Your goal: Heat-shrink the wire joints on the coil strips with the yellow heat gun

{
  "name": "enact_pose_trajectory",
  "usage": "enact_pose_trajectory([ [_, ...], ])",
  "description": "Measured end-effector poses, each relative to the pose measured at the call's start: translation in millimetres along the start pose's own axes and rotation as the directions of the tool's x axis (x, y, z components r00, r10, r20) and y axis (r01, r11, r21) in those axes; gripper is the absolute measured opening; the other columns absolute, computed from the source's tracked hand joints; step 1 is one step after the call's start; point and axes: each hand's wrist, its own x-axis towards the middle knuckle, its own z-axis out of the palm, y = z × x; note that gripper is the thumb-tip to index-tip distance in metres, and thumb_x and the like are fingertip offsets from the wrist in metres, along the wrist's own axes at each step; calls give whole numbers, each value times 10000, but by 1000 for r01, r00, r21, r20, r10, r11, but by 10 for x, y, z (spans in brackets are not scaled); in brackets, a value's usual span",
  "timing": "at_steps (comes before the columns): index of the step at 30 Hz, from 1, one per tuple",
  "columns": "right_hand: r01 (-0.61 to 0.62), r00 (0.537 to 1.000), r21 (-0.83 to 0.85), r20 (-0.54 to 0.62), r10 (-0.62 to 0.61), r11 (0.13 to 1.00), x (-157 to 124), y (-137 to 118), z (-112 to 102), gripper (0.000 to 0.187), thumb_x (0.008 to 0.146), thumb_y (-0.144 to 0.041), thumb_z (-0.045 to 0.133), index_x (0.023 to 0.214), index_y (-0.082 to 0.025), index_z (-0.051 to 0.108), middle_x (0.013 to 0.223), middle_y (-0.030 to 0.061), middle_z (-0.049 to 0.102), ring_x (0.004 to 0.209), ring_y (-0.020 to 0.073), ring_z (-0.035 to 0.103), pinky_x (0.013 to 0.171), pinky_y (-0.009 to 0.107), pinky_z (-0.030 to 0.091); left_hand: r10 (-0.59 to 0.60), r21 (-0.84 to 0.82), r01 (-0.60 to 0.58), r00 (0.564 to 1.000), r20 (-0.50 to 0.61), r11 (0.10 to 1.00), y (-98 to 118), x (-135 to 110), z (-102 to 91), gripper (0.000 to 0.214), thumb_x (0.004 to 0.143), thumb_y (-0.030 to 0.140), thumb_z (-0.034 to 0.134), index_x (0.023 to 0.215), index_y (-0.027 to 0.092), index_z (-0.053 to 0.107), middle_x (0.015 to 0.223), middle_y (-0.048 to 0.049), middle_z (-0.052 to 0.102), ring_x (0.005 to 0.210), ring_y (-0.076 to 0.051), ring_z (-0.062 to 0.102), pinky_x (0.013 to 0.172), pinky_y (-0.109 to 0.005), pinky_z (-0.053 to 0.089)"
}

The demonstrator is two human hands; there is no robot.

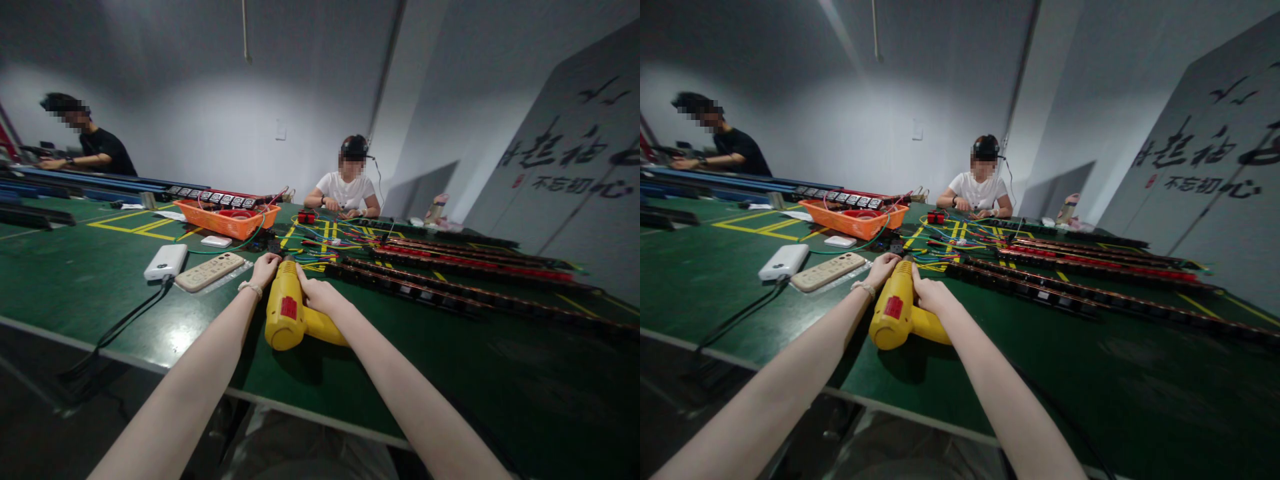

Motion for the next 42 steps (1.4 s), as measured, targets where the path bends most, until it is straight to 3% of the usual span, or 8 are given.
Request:
enact_pose_trajectory([
  [4,6,999,-49,51,-3,999,-43,14,-18,858,722,-169,487,1391,-158,-52,1081,104,599,888,205,582,728,273,376,-2,-16,1,1000,-28,1000,-19,18,17,245,694,273,466,787,137,647,771,-65,654,701,-154,565,647,-248,434],
  [9,-19,998,-99,59,25,995,-82,103,-23,878,718,-165,481,1386,-149,-89,1073,128,597,876,224,590,705,282,380,-12,-75,10,1000,-28,997,-63,45,48,251,702,286,471,804,126,636,758,-62,645,631,-130,558,592,-229,439],
  [19,-99,995,-171,-4,100,980,-336,575,-40,842,750,-179,417,1374,-147,-148,1076,147,584,898,256,582,665,292,373,-80,-168,80,997,7,982,3,14,47,233,714,264,467,815,112,613,725,-55,624,550,-94,533,517,-198,430],
  [25,-179,984,-204,-21,178,963,-494,716,-88,828,749,-157,402,1375,-130,-140,1051,153,590,873,253,588,657,291,369,-87,-176,87,996,11,981,-2,12,48,223,706,270,479,798,120,615,717,-50,625,566,-98,540,520,-196,430],
  [34,-137,990,-223,-8,139,965,-418,725,-29,829,755,-162,395,1369,-109,-159,1069,145,585,889,258,579,668,295,384,-72,-136,72,997,9,988,-76,46,62,258,698,316,481,809,132,624,739,-52,646,515,-94,520,498,-203,406],
  [42,-44,999,-205,22,50,978,-185,442,-3,881,718,-170,453,1376,-106,-130,1063,149,594,884,255,590,665,294,402,-74,-153,73,997,-6,986,-113,51,63,243,699,320,483,784,132,612,729,-53,638,534,-99,534,501,-200,412],
])
